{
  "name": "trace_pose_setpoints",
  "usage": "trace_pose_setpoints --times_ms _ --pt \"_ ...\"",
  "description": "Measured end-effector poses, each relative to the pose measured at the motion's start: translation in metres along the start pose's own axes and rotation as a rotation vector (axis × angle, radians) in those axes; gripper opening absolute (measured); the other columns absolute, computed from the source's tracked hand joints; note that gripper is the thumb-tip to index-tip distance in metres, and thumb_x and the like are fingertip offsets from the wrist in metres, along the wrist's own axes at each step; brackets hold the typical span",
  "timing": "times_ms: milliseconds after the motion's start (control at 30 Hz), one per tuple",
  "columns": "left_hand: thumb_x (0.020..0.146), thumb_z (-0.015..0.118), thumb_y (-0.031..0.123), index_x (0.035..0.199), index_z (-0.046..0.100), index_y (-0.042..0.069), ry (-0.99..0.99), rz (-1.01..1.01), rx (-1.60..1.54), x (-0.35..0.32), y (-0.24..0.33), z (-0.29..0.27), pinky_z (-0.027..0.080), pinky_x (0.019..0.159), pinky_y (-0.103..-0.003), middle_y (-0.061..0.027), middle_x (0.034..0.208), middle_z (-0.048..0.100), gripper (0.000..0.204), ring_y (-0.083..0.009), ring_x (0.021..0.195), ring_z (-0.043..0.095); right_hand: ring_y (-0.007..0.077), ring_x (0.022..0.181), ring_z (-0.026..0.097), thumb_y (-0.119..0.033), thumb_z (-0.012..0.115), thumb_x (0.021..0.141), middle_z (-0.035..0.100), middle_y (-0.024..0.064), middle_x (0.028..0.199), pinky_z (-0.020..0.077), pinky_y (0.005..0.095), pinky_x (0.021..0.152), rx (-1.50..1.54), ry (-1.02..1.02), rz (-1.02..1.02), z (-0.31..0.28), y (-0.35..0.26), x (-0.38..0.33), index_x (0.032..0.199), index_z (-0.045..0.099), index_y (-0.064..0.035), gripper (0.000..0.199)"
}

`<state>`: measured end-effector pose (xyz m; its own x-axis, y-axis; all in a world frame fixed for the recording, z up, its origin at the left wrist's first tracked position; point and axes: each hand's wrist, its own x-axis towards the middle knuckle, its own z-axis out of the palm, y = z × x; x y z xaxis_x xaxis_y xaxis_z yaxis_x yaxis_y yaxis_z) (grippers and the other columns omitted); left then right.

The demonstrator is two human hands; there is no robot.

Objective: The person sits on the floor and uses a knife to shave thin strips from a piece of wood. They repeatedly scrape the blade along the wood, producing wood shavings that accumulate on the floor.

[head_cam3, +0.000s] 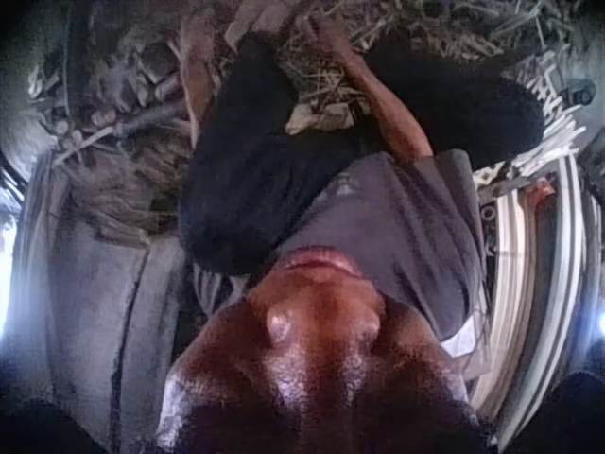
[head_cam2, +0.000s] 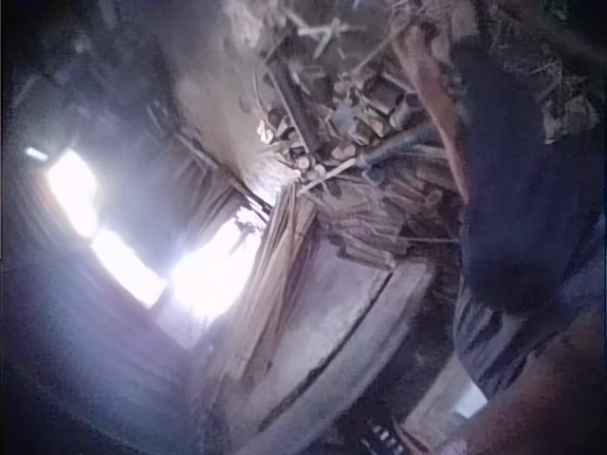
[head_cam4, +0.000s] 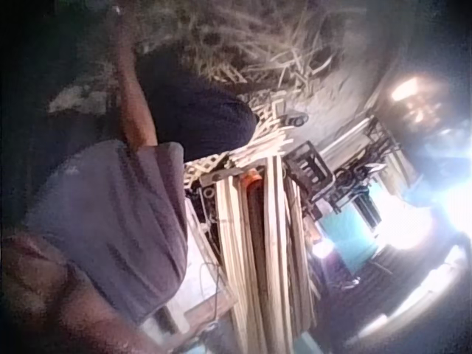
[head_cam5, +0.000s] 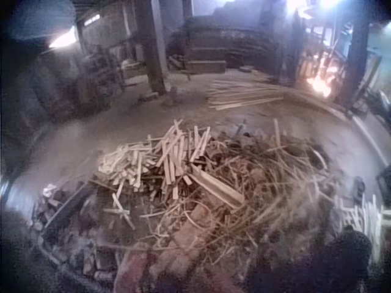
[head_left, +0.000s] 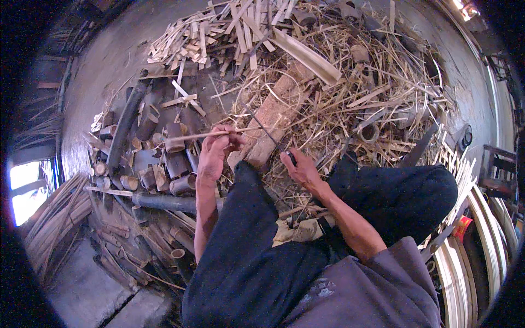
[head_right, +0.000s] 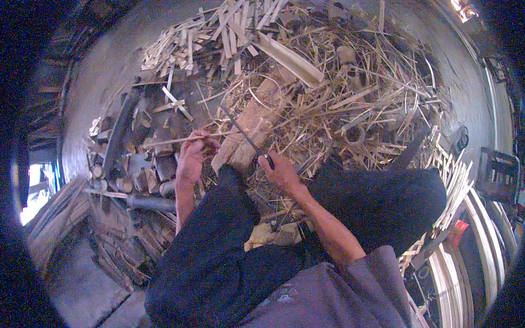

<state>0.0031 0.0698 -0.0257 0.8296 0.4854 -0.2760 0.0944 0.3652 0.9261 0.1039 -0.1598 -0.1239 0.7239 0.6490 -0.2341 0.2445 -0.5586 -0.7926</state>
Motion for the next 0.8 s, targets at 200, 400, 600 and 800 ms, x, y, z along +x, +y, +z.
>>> trace_pose_setpoints --times_ms 200,400,600,800 --pt "0.098 0.047 0.026 0.098 0.055 0.003 0.493 0.441 0.743 -0.006 -0.01 0.01 0.043 0.082 -0.028 -0.0114 0.092 0.061 0.024 -0.0135 0.084 0.055 0.0483 0.087 0.059 -0.052 0.047 0.093 0.062 0.0312 0.09 0.0463 0.0508 0.078 0.076 -0.133 0.113 0.016 0.005 -0.008 0.106 0.058 0.0007 0.055" --pt "0.099 0.048 0.037 0.09 0.049 0.006 0.733 0.604 -0.177 -0.014 0.041 0.026 0.037 0.067 -0.025 -0.0015 0.074 0.047 0.032 -0.0101 0.068 0.043 0.0483 0.084 0.06 -0.056 0.046 0.091 0.062 0.0311 0.084 0.0469 0.0523 0.074 0.1 -0.265 0.238 0.005 -0.007 -0.006 0.099 0.057 -0.0015 0.056" --pt "0.1 0.042 0.044 0.078 0.038 0.01 0.919 0.709 -0.107 -0.01 0.035 0.052 0.03 0.062 -0.025 0.0015 0.07 0.033 0.041 -0.0083 0.063 0.032 0.0474 0.08 0.06 -0.051 0.047 0.092 0.061 0.0273 0.077 0.0464 0.0501 0.07 0.103 -0.377 0.047 0.006 -0.072 -0.012 0.107 0.054 -0.0046 0.05" --pt "0.101 0.038 0.043 0.077 0.034 0.009 0.996 0.65 0.018 -0.001 0.036 0.046 0.03 0.063 -0.027 0.0 0.071 0.033 0.042 -0.0108 0.065 0.032 0.0441 0.076 0.061 -0.048 0.05 0.092 0.061 0.0276 0.077 0.0471 0.0477 0.067 0.191 -0.319 0.042 0.009 -0.059 -0.004 0.113 0.054 -0.007 0.046"
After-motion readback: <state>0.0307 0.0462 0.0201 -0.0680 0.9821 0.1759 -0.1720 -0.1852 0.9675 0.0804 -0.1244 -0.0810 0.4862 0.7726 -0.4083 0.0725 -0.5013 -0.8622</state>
